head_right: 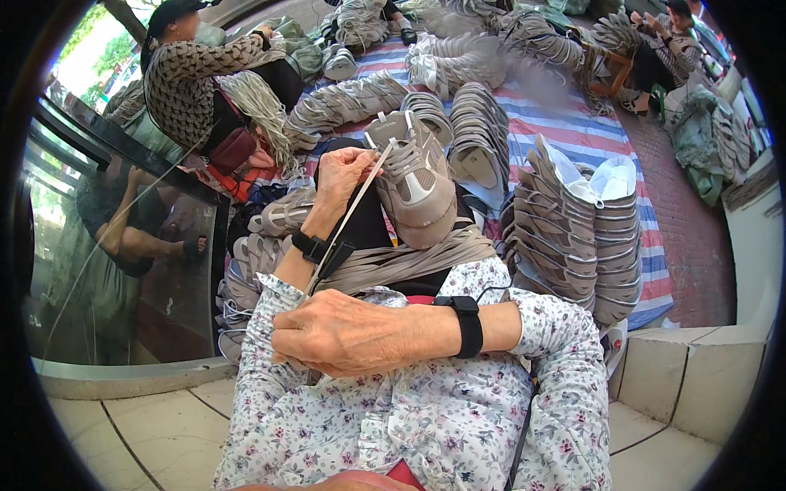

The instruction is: Lacing and finishing a grey athletic shoe in a shared workspace.

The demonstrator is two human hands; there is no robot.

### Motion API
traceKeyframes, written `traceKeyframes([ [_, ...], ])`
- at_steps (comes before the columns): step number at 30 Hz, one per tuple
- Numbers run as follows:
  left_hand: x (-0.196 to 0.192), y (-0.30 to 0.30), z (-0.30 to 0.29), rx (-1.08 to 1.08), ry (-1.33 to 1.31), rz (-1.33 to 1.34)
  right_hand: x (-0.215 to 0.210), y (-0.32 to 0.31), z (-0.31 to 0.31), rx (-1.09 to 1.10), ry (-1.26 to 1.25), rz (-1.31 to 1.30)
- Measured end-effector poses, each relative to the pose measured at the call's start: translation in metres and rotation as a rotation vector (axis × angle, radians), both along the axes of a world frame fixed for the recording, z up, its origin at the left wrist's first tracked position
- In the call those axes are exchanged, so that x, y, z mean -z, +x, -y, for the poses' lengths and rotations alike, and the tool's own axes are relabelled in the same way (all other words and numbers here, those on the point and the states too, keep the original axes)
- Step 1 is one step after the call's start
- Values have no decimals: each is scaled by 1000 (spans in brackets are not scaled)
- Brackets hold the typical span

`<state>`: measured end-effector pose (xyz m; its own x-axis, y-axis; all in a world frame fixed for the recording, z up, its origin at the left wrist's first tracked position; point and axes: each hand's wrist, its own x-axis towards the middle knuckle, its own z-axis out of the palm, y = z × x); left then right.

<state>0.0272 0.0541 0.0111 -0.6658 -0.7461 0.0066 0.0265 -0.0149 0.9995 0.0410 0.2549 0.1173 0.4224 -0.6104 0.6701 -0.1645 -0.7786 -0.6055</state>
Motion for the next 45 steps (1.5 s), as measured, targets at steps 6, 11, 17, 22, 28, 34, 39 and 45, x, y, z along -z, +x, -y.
traceKeyframes([
  [6,6,-4,6,-56,-61,59,-11,12,-13,-248,178,152],
  [11,3,-11,3,-49,-124,151,-9,11,-20,-301,222,123],
  [17,-2,-14,2,-42,-246,200,-4,13,-19,-287,221,111],
  [22,-10,-26,1,-54,-319,279,-5,10,-17,-248,230,102],
  [28,-8,-46,12,-56,-538,353,3,11,-14,-205,203,117],
  [34,-7,-31,22,-96,-1072,440,18,-4,-11,-37,186,-209],
  [39,3,-36,23,-34,-719,403,23,-18,-5,78,256,-305],
  [45,13,-52,27,-171,-842,384,39,-72,27,287,233,-105],
])
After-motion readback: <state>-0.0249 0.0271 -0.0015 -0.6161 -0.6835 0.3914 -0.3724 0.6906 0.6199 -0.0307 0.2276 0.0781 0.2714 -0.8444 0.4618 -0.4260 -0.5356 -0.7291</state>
